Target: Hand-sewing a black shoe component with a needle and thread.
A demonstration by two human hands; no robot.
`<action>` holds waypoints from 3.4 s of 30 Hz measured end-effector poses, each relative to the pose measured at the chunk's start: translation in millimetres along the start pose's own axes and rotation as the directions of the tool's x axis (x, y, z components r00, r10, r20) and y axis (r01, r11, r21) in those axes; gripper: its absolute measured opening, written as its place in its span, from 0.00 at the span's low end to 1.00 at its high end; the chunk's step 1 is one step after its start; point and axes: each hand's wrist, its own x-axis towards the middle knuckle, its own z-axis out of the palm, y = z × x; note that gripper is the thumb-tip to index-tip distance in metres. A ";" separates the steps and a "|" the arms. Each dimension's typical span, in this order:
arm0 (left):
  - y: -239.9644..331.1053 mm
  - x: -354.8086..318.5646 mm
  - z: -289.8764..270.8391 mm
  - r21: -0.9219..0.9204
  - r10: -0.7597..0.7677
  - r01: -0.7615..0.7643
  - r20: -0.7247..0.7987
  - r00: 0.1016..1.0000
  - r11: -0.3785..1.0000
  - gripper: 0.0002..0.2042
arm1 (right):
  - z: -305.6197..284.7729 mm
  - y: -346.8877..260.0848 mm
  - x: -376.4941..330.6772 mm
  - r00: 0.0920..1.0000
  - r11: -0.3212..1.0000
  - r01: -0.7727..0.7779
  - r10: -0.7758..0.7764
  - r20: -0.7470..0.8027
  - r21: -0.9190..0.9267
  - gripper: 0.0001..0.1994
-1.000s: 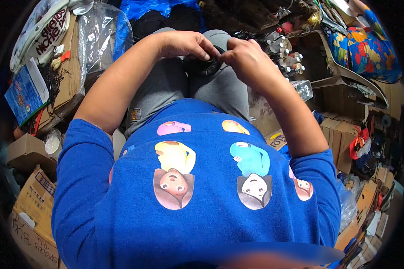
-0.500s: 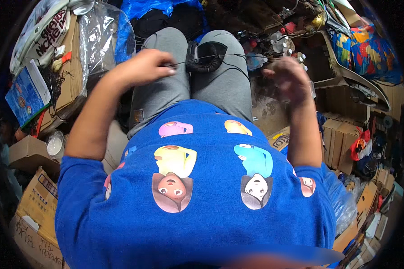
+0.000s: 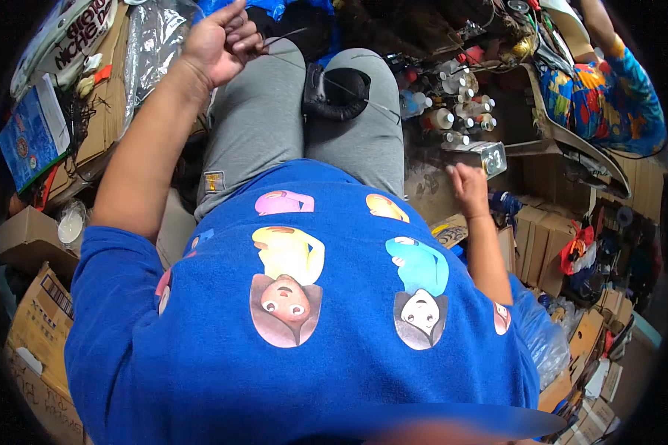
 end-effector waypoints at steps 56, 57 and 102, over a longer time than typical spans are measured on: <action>-68.1 72.1 74.3 0.941 -0.429 0.031 0.124 0.895 0.336 0.13 | -42.9 -125.3 118.8 0.968 0.873 0.250 -0.212 -0.138 0.419 0.08; -67.4 72.4 73.8 0.944 -0.434 0.013 0.139 0.890 0.329 0.13 | -46.3 -127.6 120.4 0.967 0.871 0.252 -0.214 -0.137 0.421 0.08; -66.3 68.0 66.7 0.966 -0.233 -0.254 0.237 0.943 -0.042 0.13 | -14.1 -127.3 122.8 0.992 0.542 0.046 -0.121 0.024 0.839 0.09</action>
